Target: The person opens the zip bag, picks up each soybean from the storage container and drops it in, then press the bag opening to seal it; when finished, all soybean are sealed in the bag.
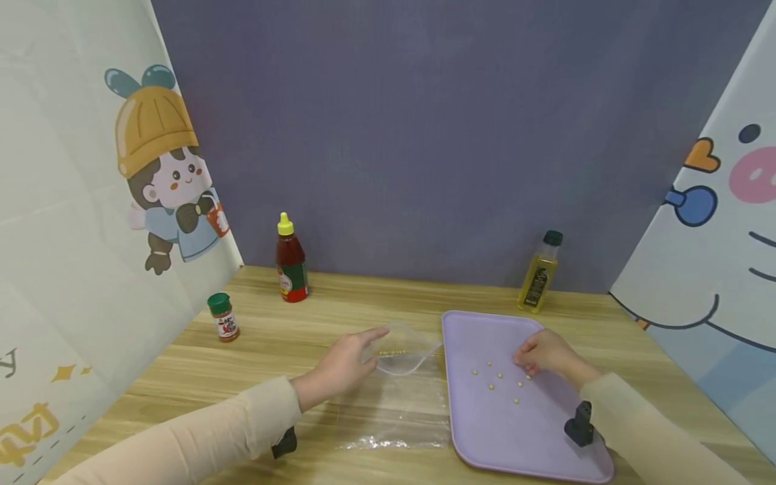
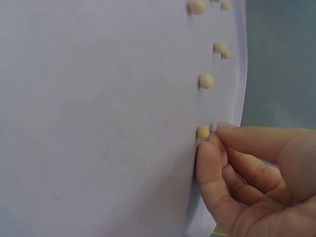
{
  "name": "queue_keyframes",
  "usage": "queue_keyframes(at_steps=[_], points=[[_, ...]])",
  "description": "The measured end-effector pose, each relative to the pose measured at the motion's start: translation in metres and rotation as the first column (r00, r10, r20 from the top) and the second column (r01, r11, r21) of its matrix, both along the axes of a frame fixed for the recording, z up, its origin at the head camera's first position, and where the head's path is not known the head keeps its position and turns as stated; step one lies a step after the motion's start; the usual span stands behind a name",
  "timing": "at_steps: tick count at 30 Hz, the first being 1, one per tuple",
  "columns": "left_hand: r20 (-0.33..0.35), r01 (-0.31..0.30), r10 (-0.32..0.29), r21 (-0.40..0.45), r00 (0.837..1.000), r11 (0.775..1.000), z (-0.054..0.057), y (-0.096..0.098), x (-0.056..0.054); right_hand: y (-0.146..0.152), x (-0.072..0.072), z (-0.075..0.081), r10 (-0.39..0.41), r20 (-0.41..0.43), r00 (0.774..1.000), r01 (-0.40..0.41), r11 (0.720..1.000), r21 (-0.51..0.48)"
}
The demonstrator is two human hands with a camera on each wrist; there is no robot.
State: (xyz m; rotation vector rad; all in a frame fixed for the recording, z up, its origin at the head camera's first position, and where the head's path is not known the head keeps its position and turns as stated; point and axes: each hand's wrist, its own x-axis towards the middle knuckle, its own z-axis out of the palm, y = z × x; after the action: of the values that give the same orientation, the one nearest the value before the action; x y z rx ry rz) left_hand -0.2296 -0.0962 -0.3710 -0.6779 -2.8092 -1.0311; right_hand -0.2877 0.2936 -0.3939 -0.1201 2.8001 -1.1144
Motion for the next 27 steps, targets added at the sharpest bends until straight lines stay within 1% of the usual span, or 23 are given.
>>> queue_keyframes(at_steps=[3, 6, 11, 14, 18, 21, 27], points=[[-0.001, 0.000, 0.000, 0.000, 1.000, 1.000, 0.000, 0.000, 0.000, 0.001, -0.001, 0.000, -0.016, 0.030, 0.999, 0.017, 0.998, -0.052], [0.001, 0.003, -0.003, 0.005, 1.000, 1.000, 0.000, 0.000, 0.000, 0.001, -0.001, 0.001, -0.009, 0.047, 0.999, 0.013, 0.996, -0.094], [0.003, 0.001, -0.001, 0.006, 1.000, 1.000, 0.000, -0.001, 0.000, -0.002, -0.003, 0.008, 0.055, 0.012, 0.998, -0.052, 0.984, -0.168], [0.011, -0.002, 0.001, 0.007, 1.000, 1.000, 0.000, 0.000, -0.001, -0.009, -0.003, 0.016, 0.090, -0.019, 0.996, -0.092, 0.971, -0.219], [0.012, -0.004, 0.004, 0.000, 1.000, 1.000, 0.002, 0.000, 0.000, -0.022, -0.001, 0.027, 0.120, -0.049, 0.992, -0.129, 0.961, -0.243], [0.003, -0.007, 0.007, -0.009, 1.000, 1.000, 0.002, 0.001, 0.000, -0.035, 0.000, 0.033, 0.148, -0.054, 0.988, -0.157, 0.949, -0.275], [-0.003, 0.000, 0.000, -0.013, 1.000, 1.000, 0.001, 0.003, -0.001, -0.063, 0.005, 0.044, 0.217, -0.053, 0.975, -0.221, 0.902, -0.371]])
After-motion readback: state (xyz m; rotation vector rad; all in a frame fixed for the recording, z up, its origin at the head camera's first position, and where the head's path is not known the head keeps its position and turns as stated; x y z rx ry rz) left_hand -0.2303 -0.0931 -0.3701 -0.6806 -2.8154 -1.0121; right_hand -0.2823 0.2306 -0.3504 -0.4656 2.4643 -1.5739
